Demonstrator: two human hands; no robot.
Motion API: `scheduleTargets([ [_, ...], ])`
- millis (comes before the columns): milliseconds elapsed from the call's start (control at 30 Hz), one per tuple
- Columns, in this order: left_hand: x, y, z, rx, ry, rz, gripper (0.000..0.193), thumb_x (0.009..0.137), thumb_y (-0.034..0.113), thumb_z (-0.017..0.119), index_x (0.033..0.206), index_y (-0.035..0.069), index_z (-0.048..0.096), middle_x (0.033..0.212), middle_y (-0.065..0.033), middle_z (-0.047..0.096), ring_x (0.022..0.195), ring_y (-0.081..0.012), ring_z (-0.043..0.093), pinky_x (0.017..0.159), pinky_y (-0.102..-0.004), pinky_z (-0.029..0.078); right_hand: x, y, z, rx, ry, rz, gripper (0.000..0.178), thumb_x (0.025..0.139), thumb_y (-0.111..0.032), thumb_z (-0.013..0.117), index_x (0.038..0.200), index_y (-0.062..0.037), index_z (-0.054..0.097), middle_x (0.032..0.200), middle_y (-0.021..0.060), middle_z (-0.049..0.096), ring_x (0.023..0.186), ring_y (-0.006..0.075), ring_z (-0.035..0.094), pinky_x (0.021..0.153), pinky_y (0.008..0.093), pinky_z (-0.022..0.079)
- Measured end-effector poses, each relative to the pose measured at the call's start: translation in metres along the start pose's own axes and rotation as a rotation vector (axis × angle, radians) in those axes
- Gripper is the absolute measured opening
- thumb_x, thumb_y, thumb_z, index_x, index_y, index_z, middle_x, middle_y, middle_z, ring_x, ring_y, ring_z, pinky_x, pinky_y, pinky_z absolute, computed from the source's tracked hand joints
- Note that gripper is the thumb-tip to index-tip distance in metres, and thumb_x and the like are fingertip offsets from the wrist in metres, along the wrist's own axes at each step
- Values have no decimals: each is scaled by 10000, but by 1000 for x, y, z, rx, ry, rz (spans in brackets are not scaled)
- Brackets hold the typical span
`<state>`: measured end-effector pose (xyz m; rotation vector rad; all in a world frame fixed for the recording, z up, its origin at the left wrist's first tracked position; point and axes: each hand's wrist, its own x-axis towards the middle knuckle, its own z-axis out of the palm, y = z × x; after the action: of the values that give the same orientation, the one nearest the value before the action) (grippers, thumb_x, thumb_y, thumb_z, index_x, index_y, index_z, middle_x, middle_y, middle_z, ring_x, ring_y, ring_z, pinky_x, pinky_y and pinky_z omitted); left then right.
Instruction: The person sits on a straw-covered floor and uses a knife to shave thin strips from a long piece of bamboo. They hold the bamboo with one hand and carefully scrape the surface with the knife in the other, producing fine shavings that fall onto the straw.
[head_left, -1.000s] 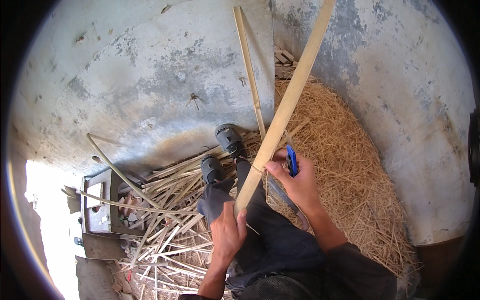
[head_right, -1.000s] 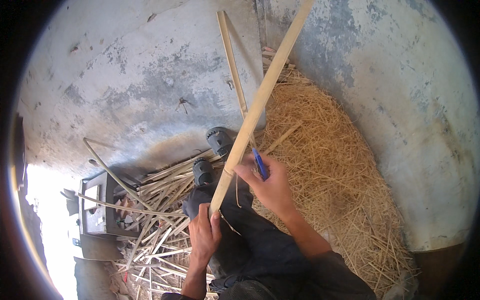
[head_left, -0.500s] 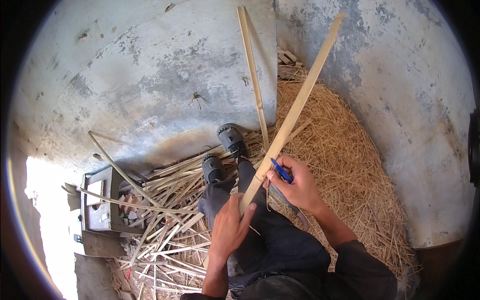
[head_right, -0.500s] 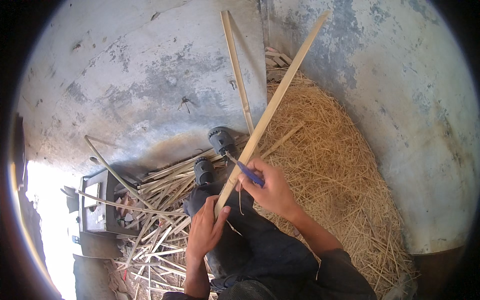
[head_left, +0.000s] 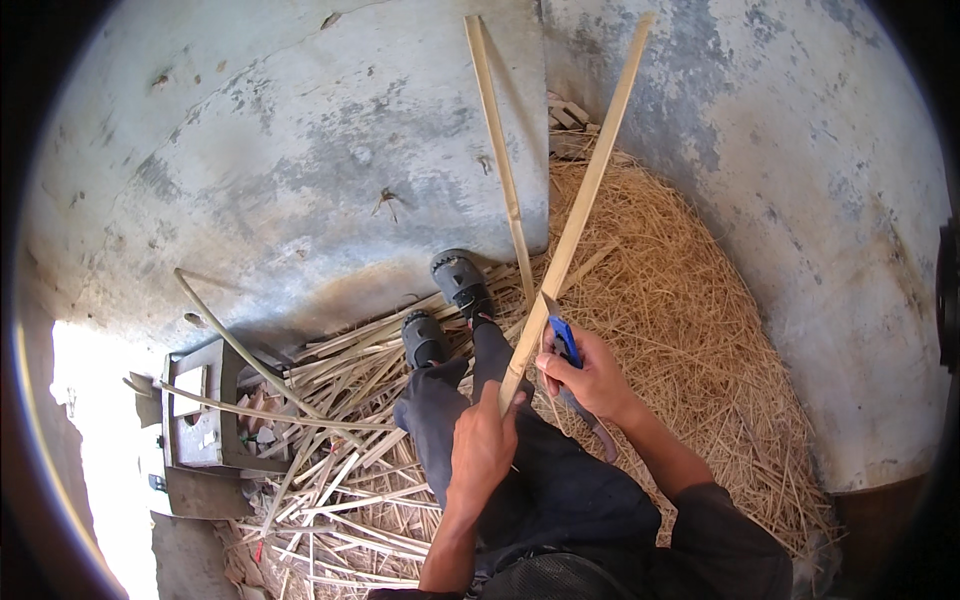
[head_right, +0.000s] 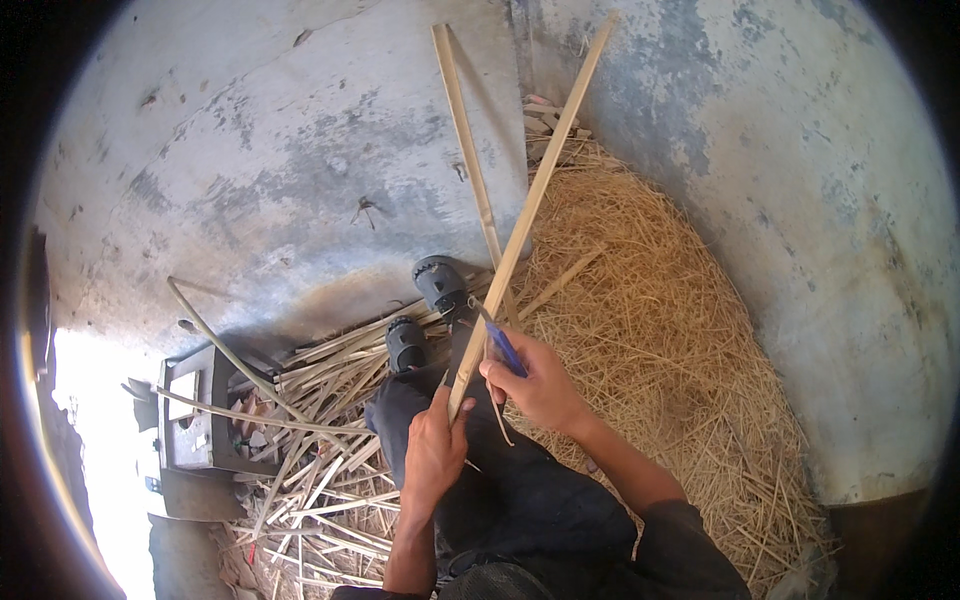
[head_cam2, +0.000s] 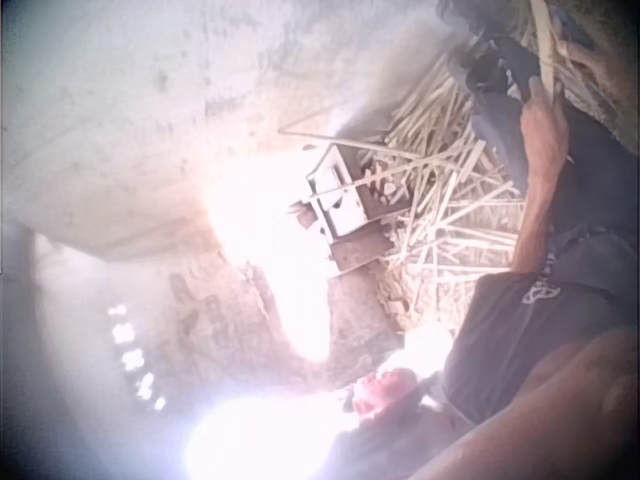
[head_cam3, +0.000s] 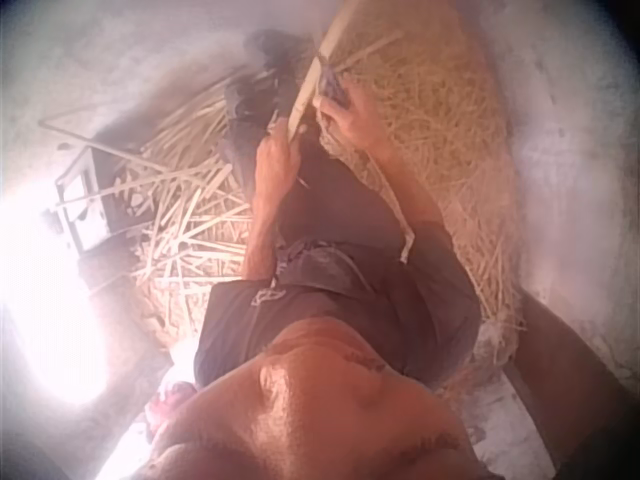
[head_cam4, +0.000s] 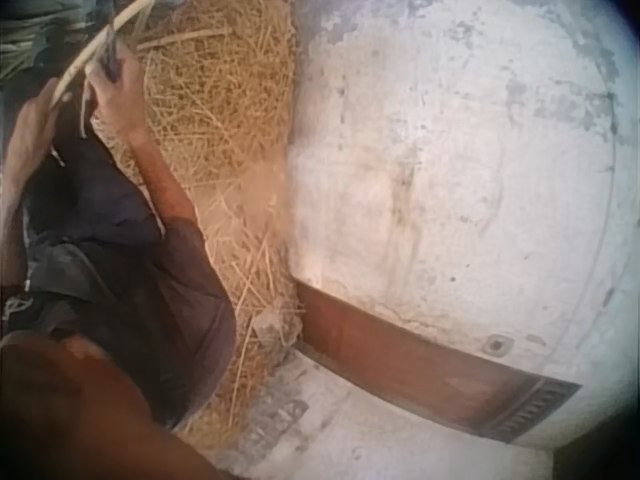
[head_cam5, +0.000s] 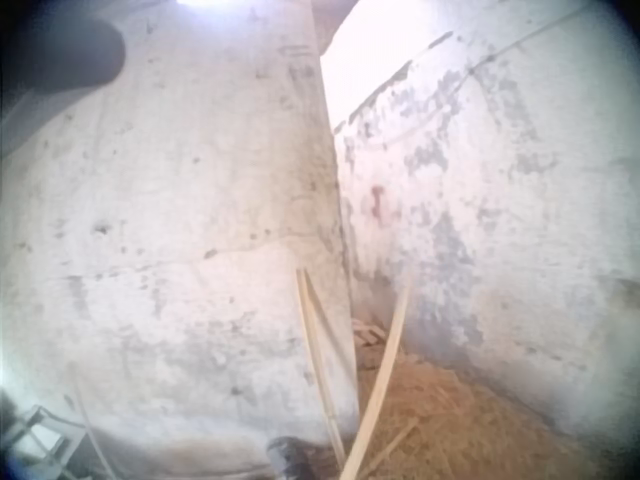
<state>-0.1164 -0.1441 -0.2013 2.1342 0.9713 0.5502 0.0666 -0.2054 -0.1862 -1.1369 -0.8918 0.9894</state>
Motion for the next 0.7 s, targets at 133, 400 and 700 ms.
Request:
scheduleTargets([
  [133,2,1,-6,44,16,7,250,1054,219,654,1013,9,525,750,-312,647,776,-560,630,654,-630,450,0,-7,-8,78,-47,69,112,1021,-154,681,1014,-76,601,770,-1,612,621,67,563,564,250,428],
  [400,4,-26,-25,121,114,8,231,1037,193,676,986,8,549,745,-307,644,768,-548,634,645,-618,447,-7,-12,-55,488,-157,182,156,952,-127,697,1039,-98,571,687,-42,505,534,46,417,517,233,327],
  [700,-9,-55,-61,143,131,23,146,1007,78,665,963,-21,567,780,-311,636,807,-551,624,677,-586,451,-43,-34,-150,584,-119,94,106,953,-91,611,1008,-98,521,619,-46,458,478,47,377,503,249,324],
])
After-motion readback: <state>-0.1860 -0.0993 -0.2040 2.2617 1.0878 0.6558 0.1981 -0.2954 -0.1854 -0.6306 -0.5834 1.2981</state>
